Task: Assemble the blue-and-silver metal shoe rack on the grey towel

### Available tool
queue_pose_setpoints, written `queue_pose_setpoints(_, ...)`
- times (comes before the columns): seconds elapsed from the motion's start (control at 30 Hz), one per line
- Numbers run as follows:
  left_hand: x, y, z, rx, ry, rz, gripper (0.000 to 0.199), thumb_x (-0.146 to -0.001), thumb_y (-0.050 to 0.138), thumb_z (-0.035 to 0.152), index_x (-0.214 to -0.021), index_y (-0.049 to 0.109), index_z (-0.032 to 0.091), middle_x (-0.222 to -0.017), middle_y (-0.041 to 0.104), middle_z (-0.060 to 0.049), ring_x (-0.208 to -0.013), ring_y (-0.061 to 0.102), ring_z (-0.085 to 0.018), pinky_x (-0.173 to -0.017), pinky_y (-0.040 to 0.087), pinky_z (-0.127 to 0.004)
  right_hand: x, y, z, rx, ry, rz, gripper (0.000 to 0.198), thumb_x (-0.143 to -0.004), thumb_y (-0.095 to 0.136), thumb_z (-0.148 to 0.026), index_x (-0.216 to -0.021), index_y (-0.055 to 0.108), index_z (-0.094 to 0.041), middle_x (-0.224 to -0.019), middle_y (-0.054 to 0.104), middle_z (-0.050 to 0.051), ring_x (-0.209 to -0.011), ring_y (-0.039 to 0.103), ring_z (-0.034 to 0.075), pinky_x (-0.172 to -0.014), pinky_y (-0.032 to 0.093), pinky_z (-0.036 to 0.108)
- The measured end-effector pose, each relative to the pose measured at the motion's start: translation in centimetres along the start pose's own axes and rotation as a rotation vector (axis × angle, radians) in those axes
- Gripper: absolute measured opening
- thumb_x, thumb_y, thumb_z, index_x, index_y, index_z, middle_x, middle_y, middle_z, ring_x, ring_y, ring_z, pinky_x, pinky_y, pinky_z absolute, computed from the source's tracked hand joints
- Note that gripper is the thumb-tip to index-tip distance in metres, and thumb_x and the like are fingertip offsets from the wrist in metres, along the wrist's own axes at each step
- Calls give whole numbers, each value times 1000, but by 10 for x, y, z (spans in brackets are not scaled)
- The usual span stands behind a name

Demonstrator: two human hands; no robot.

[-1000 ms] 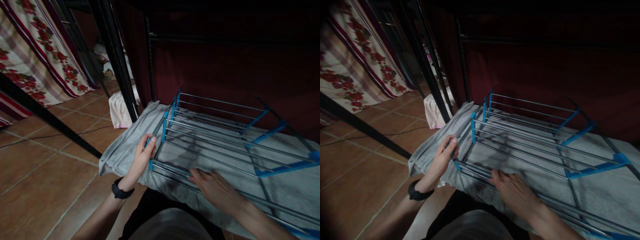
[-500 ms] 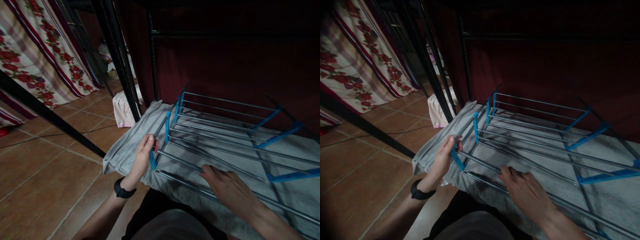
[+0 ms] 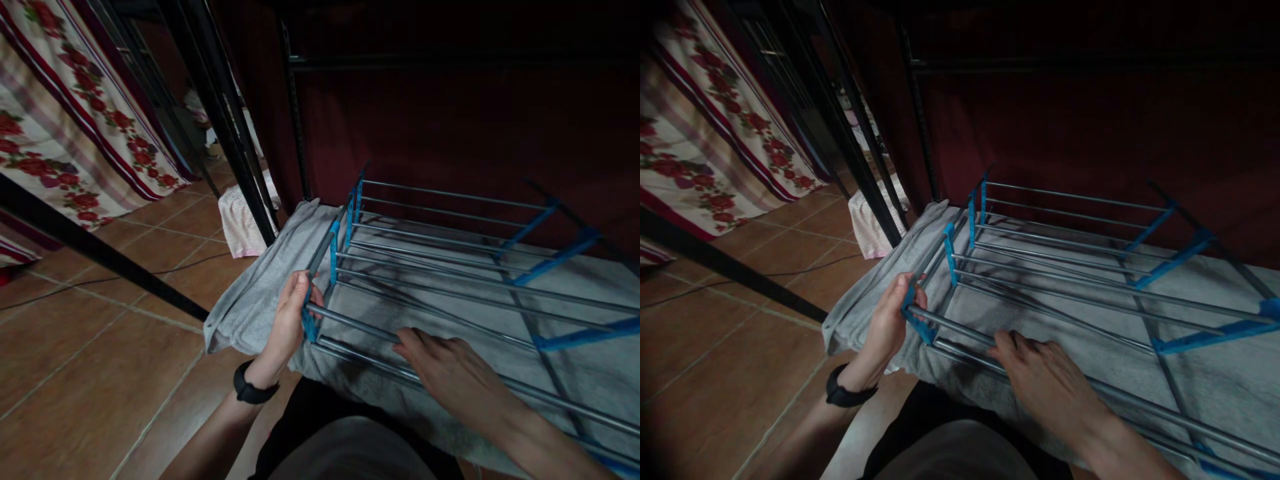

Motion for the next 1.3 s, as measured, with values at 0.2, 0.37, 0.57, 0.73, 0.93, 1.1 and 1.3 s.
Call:
queue_pose_setpoints(0.2,1,-1,-1,-3,-5,24,47,-91,58,65,-98,60,18,-64,56,4,-49,45,-9,-47,38,-22,2,-3,0,12,0,4,9,-107,41,-21,-100,46,-23,-77,67,-2,-59,67,16,-54,30,32)
queue_pose_setpoints(0.37,2,0,-2,13,-17,33,46,-93,57,63,-100,61,18,-64,57,3,-50,46,-10,-48,39,-22,2,-1,0,26,2,-6,6,-106,44,-21,-101,46,-24,-79,68,-2,-60,67,17,-55,30,32)
queue_pose_setpoints(0.57,2,0,-3,2,-28,45,47,-91,57,66,-99,59,19,-62,58,3,-52,49,-12,-47,41,-23,2,-2,0,41,-1,-12,6,-106,45,-21,-101,48,-24,-78,68,-2,-57,65,17,-53,30,32)
queue_pose_setpoints(0.73,3,1,-4,-24,-27,44,49,-91,56,68,-100,57,20,-62,58,4,-51,48,-11,-48,40,-24,2,-1,0,26,-13,-5,6,-105,46,-20,-101,50,-23,-78,69,-1,-59,65,17,-54,31,30)
queue_pose_setpoints(0.93,4,-1,-8,-57,-25,9,47,-95,50,66,-105,56,20,-63,57,4,-47,47,-11,-49,40,-24,2,0,-2,-7,29,-42,7,-103,49,-17,-101,50,-23,-79,69,-2,-62,67,17,-57,32,30)
queue_pose_setpoints(1.1,3,-4,-11,-53,-6,16,44,-95,52,63,-105,56,20,-65,58,5,-49,46,-10,-50,40,-24,-1,2,-4,-49,54,-37,8,-101,53,-17,-100,50,-24,-82,70,-3,-66,69,18,-60,35,30)
queue_pose_setpoints(1.3,3,-1,-8,-58,10,35,47,-91,56,66,-103,59,21,-61,55,5,-50,45,-12,-50,40,-24,-7,3,-8,-5,100,-8,6,-102,53,-26,-96,52,-24,-79,69,-2,-63,68,19,-58,40,31)
Point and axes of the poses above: each hand's wrist, its own x-axis away from the middle knuckle, its own y-axis out of the palm, z = x × y, the point moved 1 cm from there along -x, towards the middle knuckle
